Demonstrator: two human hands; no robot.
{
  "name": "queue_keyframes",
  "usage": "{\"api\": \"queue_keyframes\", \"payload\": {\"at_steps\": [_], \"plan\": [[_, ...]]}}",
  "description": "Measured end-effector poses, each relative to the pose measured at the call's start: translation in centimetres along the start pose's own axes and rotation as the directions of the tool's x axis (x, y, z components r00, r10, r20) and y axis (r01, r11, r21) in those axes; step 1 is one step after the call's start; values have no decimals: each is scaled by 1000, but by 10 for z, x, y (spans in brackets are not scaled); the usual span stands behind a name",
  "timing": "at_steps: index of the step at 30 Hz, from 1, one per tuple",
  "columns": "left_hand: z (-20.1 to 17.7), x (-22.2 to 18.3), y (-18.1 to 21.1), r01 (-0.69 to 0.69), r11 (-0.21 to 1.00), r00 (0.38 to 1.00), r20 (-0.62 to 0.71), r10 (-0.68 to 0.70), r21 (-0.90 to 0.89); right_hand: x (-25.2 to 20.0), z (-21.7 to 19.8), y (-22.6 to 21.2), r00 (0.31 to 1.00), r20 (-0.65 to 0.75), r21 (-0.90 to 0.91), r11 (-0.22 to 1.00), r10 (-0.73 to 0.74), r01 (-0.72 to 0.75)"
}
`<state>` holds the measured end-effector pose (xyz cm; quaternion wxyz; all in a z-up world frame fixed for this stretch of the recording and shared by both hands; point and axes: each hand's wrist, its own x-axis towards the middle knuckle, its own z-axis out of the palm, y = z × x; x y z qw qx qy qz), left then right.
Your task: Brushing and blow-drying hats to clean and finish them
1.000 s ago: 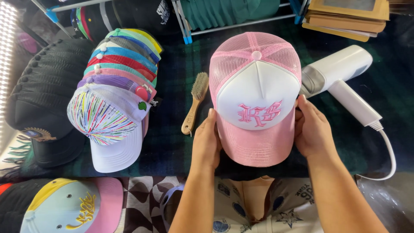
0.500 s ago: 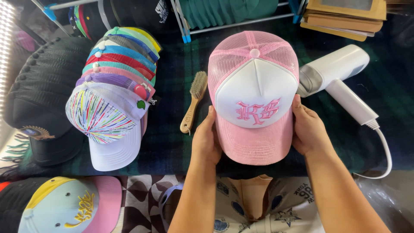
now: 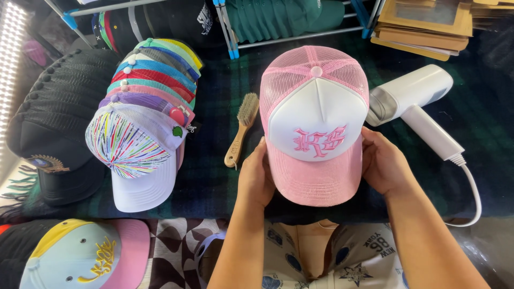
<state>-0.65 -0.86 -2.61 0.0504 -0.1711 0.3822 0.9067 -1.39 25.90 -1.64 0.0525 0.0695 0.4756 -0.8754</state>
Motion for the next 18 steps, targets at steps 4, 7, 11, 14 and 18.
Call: {"api": "queue_keyframes", "payload": {"at_steps": [4,7,11,14,18], "plan": [[22,-29,16,-16,998,998,-63,20,61,-14,21,-10,1000,23,13,1000,9,-9],[36,-45,24,-36,970,989,-129,68,240,-18,26,-9,1000,-8,25,1000,2,-2],[52,-60,32,-64,943,981,-154,120,327,-20,28,-10,1000,-17,5,1000,16,-16],[54,-62,31,-87,943,979,-149,141,320,-24,32,-12,1000,-12,9,1000,16,-16],[24,-43,23,-51,899,987,-115,111,434,-15,19,6,995,-65,-25,997,-75,74]]}}
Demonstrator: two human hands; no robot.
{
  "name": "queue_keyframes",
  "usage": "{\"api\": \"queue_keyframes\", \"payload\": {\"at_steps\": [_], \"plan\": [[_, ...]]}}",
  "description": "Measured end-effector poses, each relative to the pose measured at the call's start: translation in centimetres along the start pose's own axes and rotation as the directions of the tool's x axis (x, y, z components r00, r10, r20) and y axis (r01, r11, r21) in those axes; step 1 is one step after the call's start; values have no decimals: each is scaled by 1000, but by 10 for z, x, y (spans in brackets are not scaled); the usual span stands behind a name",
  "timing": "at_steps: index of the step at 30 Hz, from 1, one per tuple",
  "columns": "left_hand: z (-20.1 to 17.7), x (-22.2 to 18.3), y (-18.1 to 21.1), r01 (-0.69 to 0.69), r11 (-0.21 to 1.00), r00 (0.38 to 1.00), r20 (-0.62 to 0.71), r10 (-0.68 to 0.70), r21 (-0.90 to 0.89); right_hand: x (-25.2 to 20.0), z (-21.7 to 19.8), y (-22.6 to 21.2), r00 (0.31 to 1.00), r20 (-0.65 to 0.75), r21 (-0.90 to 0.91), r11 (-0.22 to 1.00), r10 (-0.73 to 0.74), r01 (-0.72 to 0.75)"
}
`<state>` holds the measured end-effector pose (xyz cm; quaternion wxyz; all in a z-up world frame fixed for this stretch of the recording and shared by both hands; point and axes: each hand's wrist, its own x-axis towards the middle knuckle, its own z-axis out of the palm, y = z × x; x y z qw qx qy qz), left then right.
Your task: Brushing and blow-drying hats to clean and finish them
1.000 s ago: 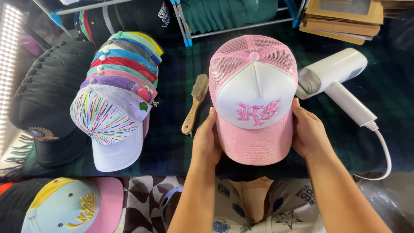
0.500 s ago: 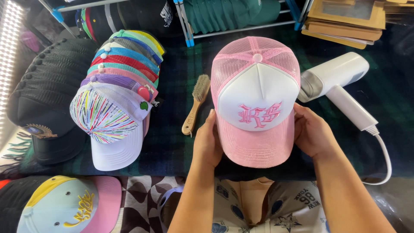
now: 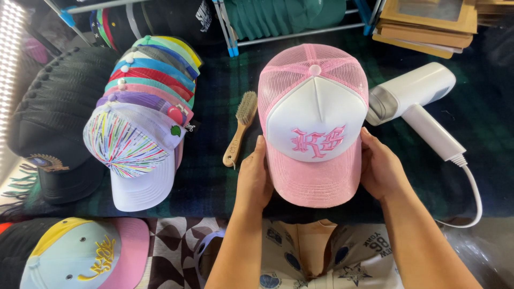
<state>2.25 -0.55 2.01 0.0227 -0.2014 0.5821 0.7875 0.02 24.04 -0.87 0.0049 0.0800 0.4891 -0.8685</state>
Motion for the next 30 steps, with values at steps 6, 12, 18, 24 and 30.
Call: {"api": "queue_keyframes", "payload": {"at_steps": [6,12,18,24,30], "plan": [[7,-21,25,-71,982,993,-75,86,176,-16,26,-47,913,-198,-111,934,-357,341],[24,-21,-2,-737,618,647,20,762,275,-7,53,-43,781,207,-618,541,-589,571],[20,-22,-27,-691,547,628,18,778,471,-1,51,-23,713,264,-596,472,-649,650],[-26,27,-3,-779,307,447,141,884,547,28,23,-33,792,305,-320,726,-529,608],[-58,92,-33,-349,74,594,160,788,934,74,-4,-22,701,369,-476,523,-610,706]]}}
